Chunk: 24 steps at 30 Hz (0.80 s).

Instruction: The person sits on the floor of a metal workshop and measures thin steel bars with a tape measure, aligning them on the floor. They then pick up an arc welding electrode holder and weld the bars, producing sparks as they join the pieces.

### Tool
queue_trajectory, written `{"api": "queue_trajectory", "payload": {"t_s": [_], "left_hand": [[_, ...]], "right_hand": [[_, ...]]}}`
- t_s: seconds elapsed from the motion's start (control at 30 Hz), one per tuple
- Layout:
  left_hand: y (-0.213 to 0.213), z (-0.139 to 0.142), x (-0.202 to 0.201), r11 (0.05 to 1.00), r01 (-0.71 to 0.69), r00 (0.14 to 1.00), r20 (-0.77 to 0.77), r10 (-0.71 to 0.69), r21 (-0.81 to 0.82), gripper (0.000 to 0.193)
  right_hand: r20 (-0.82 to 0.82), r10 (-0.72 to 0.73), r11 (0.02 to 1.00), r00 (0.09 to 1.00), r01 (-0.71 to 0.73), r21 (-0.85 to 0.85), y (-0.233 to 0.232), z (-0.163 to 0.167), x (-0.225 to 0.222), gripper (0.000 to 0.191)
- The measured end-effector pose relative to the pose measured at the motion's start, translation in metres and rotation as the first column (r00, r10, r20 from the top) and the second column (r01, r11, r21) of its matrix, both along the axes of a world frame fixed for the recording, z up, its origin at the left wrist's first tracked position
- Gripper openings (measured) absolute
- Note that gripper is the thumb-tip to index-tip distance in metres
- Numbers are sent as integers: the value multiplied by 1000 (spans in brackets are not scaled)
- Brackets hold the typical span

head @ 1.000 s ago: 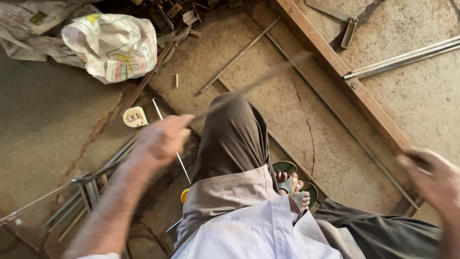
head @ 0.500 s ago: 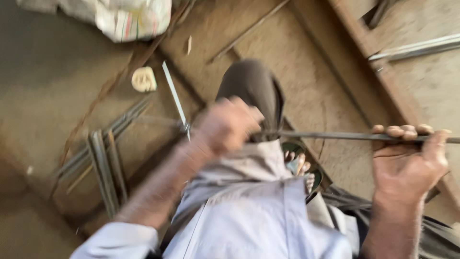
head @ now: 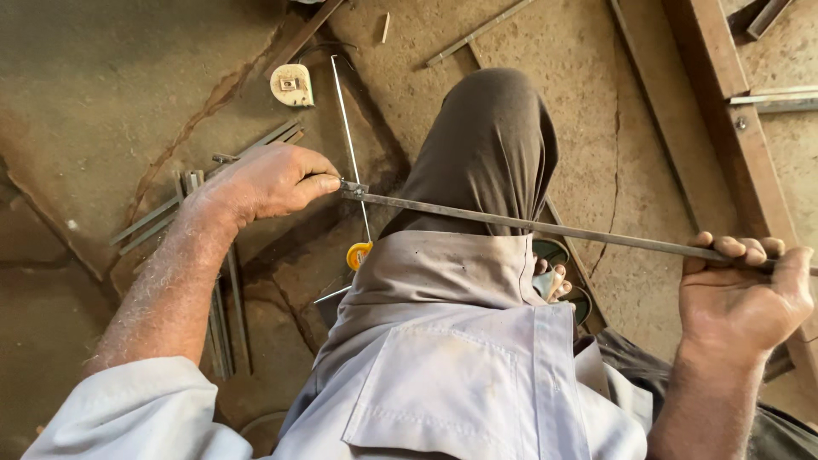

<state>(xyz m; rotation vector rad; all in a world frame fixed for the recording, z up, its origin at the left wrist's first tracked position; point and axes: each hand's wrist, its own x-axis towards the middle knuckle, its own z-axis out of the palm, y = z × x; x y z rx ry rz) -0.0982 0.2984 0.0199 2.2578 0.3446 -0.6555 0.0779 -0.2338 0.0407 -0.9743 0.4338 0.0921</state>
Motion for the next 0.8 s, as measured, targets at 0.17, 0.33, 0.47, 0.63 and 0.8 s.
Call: {"api": "queue_trajectory", "payload": {"t_s": [0.17,0.33,0.47,0.63,0.8], "left_hand": [[1,-9,-5,999,0,995,97,5,-52,36],[-39,-2,1,949,69,949,274,-158,308,76],[-130,-5,23,999,46,617,787,-15,-18,67],[-147,-2,34,974,64,623,754,-208,216,14],[-67,36,37,938,-104,518,823,-233,332,17]], "right_hand": [[27,-15,998,1000,13,63,-5,7,-2,34],[119,82,966,990,-108,235,-38,3,2,40],[182,141,969,973,-174,175,-48,4,4,38],[167,60,997,984,-67,32,-5,32,2,36],[302,272,930,914,-330,160,74,57,-4,53]]}}
